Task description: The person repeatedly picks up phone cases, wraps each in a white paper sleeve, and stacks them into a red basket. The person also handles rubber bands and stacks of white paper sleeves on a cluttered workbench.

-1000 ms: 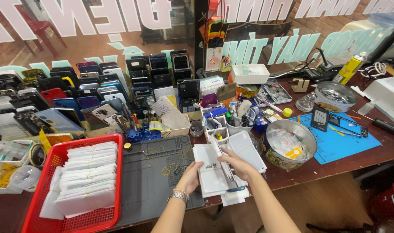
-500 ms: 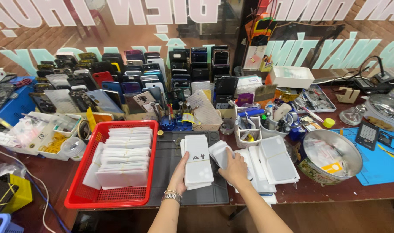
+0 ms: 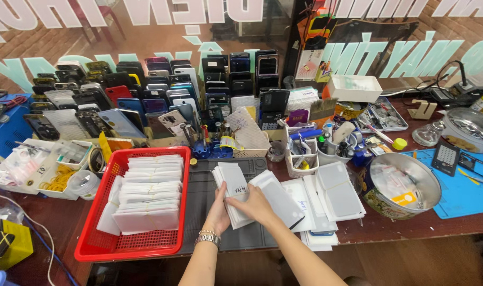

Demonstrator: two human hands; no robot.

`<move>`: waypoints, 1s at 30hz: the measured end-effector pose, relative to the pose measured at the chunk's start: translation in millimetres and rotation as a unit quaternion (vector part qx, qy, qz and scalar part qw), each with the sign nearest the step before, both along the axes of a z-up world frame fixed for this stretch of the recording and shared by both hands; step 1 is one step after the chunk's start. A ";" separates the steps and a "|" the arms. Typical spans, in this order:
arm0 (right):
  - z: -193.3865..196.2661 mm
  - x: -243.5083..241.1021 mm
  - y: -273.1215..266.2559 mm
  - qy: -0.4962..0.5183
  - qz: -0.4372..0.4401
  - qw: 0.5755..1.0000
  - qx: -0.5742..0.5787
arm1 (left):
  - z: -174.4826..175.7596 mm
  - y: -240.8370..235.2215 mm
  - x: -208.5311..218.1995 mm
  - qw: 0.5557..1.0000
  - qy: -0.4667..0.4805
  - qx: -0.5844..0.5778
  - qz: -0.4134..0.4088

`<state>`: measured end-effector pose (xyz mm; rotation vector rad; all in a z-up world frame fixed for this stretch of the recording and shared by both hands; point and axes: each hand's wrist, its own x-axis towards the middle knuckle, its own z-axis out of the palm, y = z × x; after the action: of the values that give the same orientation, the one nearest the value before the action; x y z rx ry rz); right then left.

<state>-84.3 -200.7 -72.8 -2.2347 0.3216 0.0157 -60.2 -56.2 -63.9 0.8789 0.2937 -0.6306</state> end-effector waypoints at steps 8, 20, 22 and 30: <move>0.3 5.3 -11.5 0.093 -0.009 0.992 0.088 | -29.0 1.9 12.6 0.997 -0.009 -0.068 -0.035; 22.3 -7.6 -8.5 0.118 0.042 0.953 0.274 | -26.7 14.2 14.1 0.997 0.016 -0.065 -0.045; 24.1 -8.0 -12.6 0.101 0.062 0.937 0.329 | -22.5 18.2 12.9 0.998 -0.002 -0.057 -0.042; 3.9 -0.8 -2.4 0.042 0.070 0.988 0.129 | -20.6 10.1 16.6 0.999 -0.017 -0.009 -0.032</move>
<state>-85.1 -203.1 -69.0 -1.9972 0.1939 0.2156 -43.6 -46.1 -84.5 0.8839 0.2299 -0.6751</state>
